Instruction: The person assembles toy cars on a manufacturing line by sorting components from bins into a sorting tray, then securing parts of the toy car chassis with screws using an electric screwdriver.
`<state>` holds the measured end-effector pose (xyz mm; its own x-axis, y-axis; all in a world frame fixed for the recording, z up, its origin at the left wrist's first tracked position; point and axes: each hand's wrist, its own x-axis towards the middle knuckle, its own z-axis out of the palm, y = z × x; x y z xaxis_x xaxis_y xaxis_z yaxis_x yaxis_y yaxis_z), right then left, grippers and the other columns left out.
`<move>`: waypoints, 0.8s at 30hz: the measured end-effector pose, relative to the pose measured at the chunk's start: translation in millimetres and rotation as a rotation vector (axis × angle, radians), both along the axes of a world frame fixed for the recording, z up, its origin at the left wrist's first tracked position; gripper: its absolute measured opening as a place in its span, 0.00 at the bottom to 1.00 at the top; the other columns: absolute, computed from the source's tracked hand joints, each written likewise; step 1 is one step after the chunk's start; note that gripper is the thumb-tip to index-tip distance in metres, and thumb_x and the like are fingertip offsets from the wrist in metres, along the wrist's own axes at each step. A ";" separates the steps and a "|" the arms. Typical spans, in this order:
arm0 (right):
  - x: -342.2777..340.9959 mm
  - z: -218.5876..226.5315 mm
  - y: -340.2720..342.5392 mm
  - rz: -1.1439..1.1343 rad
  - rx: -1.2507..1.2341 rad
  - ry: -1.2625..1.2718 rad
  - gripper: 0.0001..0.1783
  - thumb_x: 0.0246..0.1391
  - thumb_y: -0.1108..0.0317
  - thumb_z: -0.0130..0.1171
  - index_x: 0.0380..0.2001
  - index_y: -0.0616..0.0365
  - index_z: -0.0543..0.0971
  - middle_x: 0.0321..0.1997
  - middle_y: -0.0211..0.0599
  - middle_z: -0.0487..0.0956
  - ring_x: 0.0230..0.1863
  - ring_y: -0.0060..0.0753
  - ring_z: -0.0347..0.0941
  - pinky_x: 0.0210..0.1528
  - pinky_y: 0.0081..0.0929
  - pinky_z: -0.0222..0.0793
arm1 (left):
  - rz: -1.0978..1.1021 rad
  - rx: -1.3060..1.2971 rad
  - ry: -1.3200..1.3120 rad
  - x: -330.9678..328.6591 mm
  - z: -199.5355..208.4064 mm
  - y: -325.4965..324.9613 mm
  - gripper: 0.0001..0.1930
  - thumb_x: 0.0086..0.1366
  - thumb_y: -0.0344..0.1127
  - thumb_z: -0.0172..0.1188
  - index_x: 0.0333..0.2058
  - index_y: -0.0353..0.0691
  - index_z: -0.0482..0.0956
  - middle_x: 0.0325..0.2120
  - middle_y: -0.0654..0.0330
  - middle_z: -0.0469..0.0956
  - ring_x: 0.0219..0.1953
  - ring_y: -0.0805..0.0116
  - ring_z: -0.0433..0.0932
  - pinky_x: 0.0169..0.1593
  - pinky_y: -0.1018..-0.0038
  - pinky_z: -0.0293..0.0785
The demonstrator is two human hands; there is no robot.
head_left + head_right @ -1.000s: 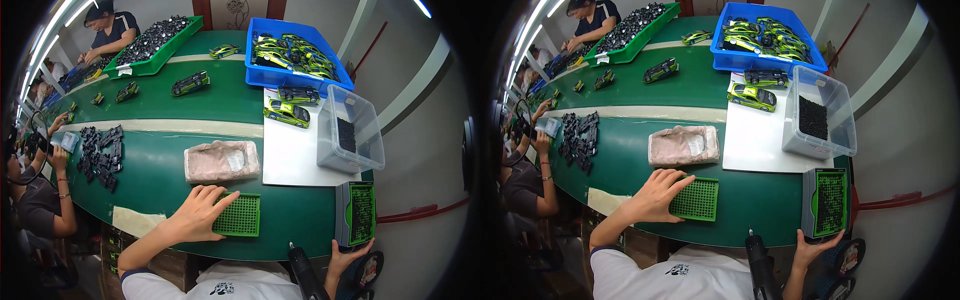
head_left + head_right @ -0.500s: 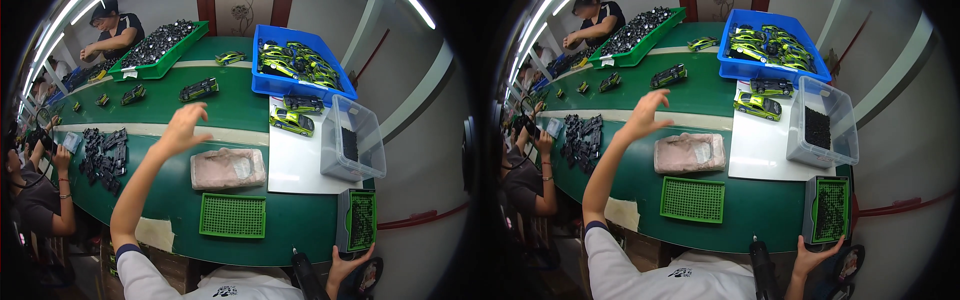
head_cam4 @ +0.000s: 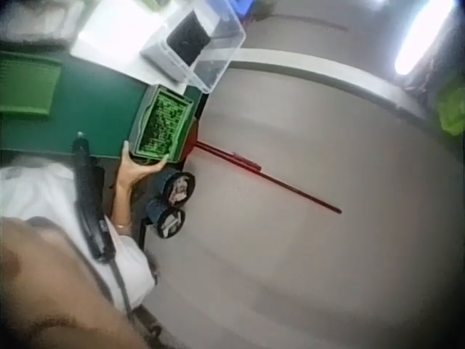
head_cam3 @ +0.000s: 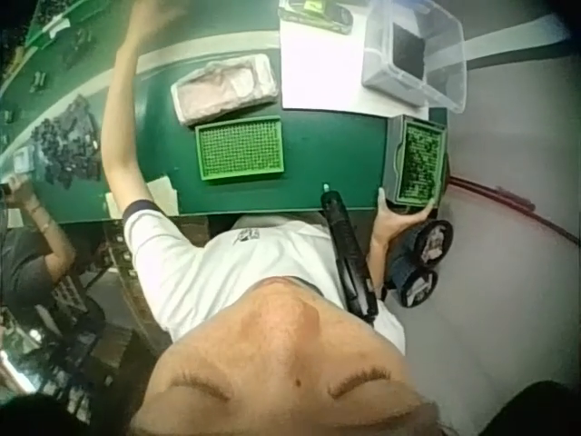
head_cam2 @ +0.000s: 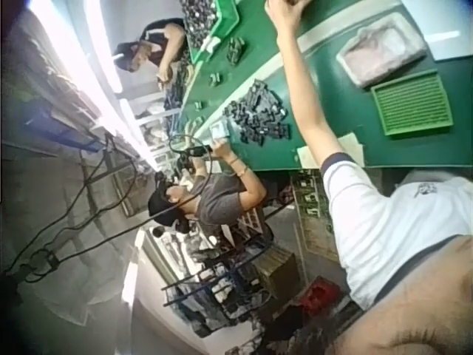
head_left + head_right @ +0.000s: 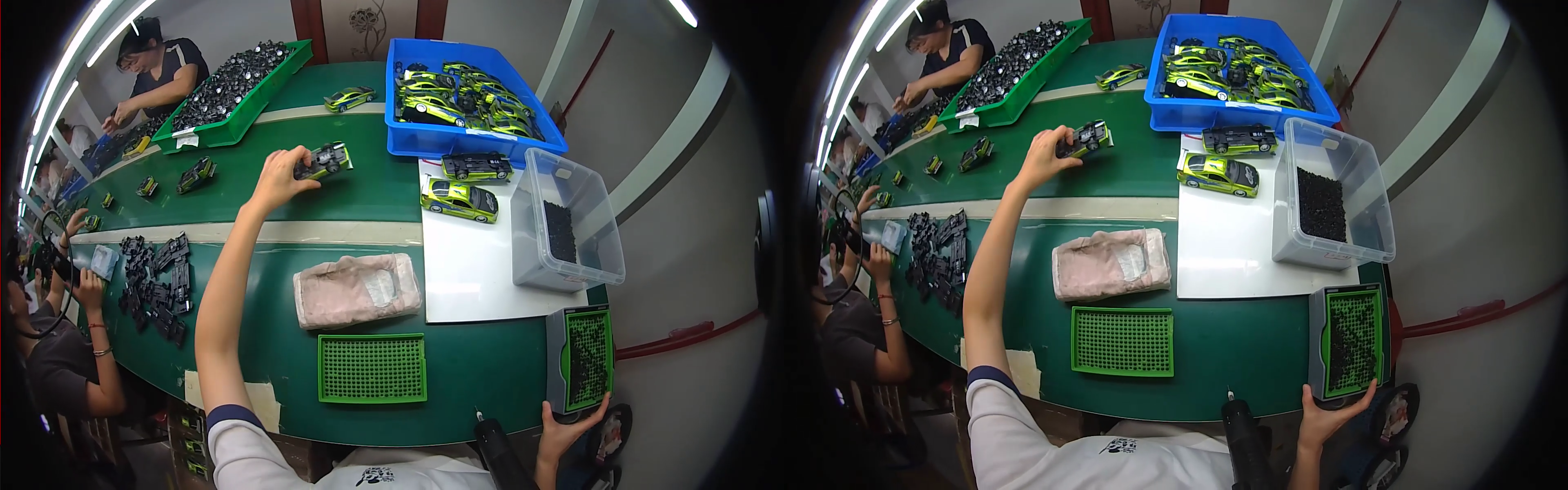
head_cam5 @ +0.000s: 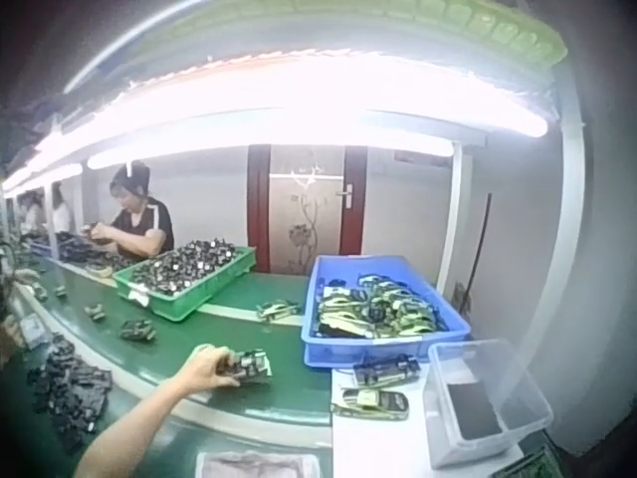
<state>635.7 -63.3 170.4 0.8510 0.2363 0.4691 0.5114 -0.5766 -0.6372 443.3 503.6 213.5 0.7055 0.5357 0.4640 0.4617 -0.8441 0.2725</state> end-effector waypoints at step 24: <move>5.8 -6.4 -10.2 0.061 0.059 -0.049 0.57 0.32 0.73 0.70 0.63 0.59 0.45 0.65 0.49 0.47 0.67 0.47 0.43 0.66 0.41 0.38 | -0.262 -0.028 -0.011 -20.3 5.5 -198.6 0.33 0.34 0.39 0.73 0.41 0.41 0.66 0.48 0.55 0.71 0.50 0.53 0.68 0.54 0.61 0.62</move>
